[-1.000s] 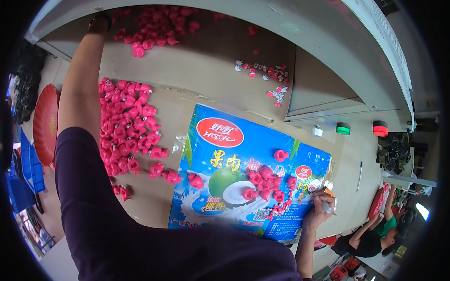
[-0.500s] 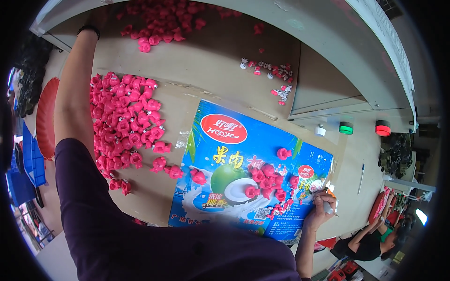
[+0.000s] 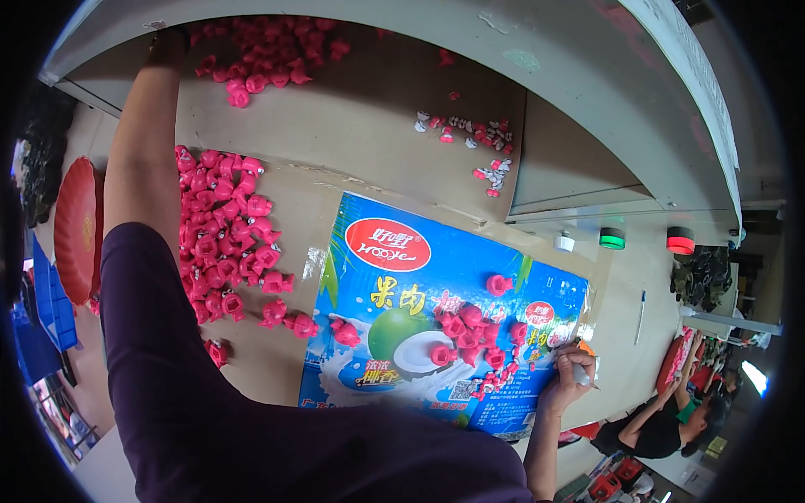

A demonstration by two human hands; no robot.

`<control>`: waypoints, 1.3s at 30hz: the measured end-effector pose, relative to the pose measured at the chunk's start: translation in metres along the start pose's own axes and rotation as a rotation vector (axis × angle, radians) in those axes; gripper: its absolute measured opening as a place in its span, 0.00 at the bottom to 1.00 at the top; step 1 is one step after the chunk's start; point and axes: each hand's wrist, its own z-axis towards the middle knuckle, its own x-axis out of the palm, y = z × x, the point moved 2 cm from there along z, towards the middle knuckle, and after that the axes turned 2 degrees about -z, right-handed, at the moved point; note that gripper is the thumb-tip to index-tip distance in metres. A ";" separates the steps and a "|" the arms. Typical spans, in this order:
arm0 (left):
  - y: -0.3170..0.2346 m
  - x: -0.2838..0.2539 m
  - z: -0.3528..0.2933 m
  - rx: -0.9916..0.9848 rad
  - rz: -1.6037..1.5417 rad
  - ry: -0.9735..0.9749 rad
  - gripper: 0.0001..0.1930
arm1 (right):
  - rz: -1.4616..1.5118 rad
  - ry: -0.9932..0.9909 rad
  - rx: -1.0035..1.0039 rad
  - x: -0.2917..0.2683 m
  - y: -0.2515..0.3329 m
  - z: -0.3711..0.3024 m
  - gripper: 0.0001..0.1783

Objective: The person takes plastic toy pieces from a machine and tabletop, applies glue onto them using a squeeze bottle, and joins the components together by hand.

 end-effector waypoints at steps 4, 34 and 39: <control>0.012 -0.013 -0.029 0.005 0.002 0.015 0.42 | -0.008 -0.012 0.000 0.000 0.003 0.001 0.08; -0.069 0.007 -0.060 -0.008 0.066 0.102 0.43 | 0.017 0.013 -0.015 -0.003 -0.004 0.001 0.08; -0.022 -0.017 -0.079 0.061 0.176 -0.007 0.42 | 0.048 0.004 0.005 0.002 -0.001 0.001 0.09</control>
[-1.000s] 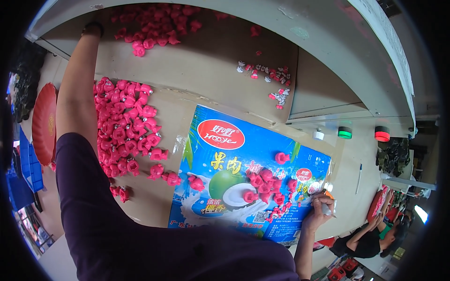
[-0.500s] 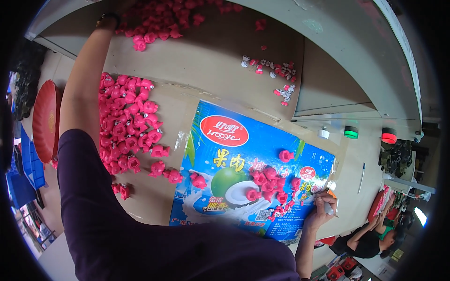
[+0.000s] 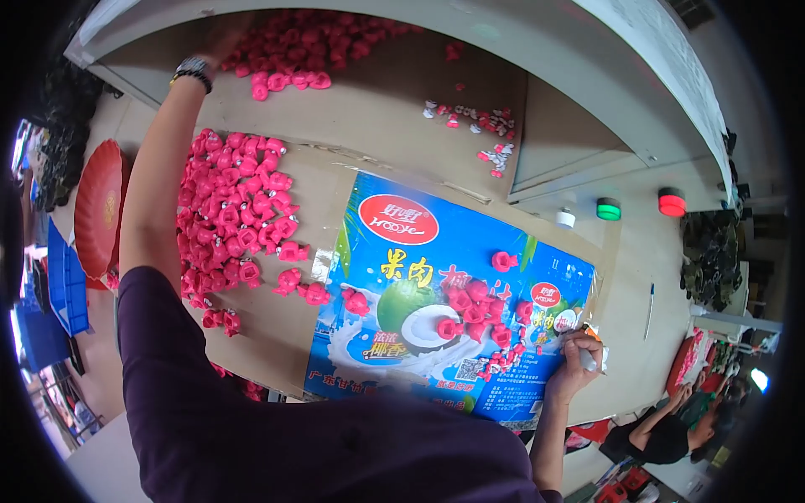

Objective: The person takes plastic toy pieces from a machine and tabletop, applies glue onto them using a squeeze bottle, and joins the components together by hand.

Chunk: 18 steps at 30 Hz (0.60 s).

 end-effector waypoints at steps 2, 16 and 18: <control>0.016 -0.005 -0.003 -0.042 -0.043 -0.062 0.39 | 0.005 -0.020 0.006 0.001 0.005 -0.001 0.09; -0.411 0.103 0.098 0.343 -0.681 0.094 0.39 | -0.013 0.010 0.009 -0.007 -0.007 0.002 0.07; -0.489 0.106 0.081 0.426 -0.736 0.187 0.39 | -0.048 0.001 0.013 -0.017 -0.004 0.002 0.06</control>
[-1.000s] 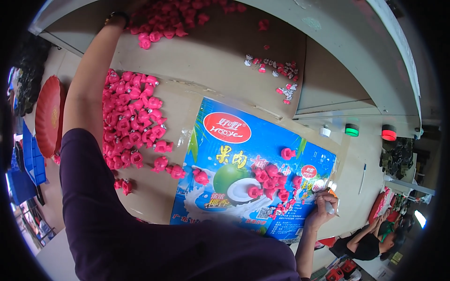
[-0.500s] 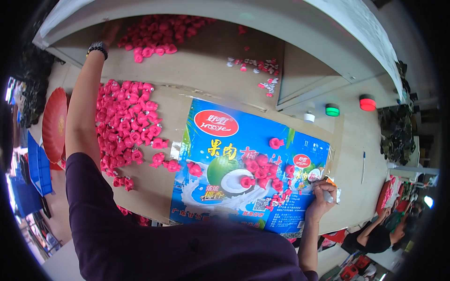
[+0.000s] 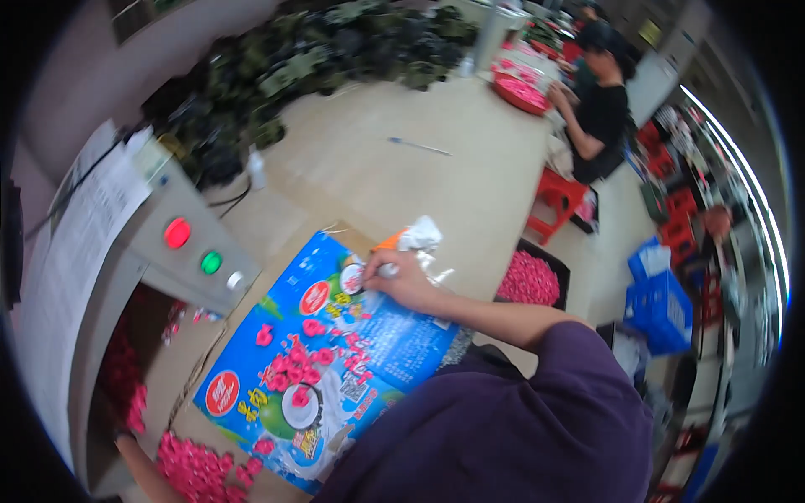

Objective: The person takes plastic toy pieces from a machine and tabletop, applies glue onto them using a squeeze bottle, and joins the components together by hand.

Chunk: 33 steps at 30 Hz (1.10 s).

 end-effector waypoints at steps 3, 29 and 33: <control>-0.041 0.016 -0.012 -0.005 -0.024 0.090 0.41 | 0.010 0.007 -0.020 0.002 -0.003 0.000 0.05; 0.064 -0.245 -0.305 -0.658 0.441 0.307 0.40 | 0.084 0.050 0.027 -0.002 0.007 0.001 0.05; 0.120 -0.256 -0.326 -0.529 0.776 0.360 0.40 | 0.083 0.030 0.000 -0.004 0.007 0.000 0.06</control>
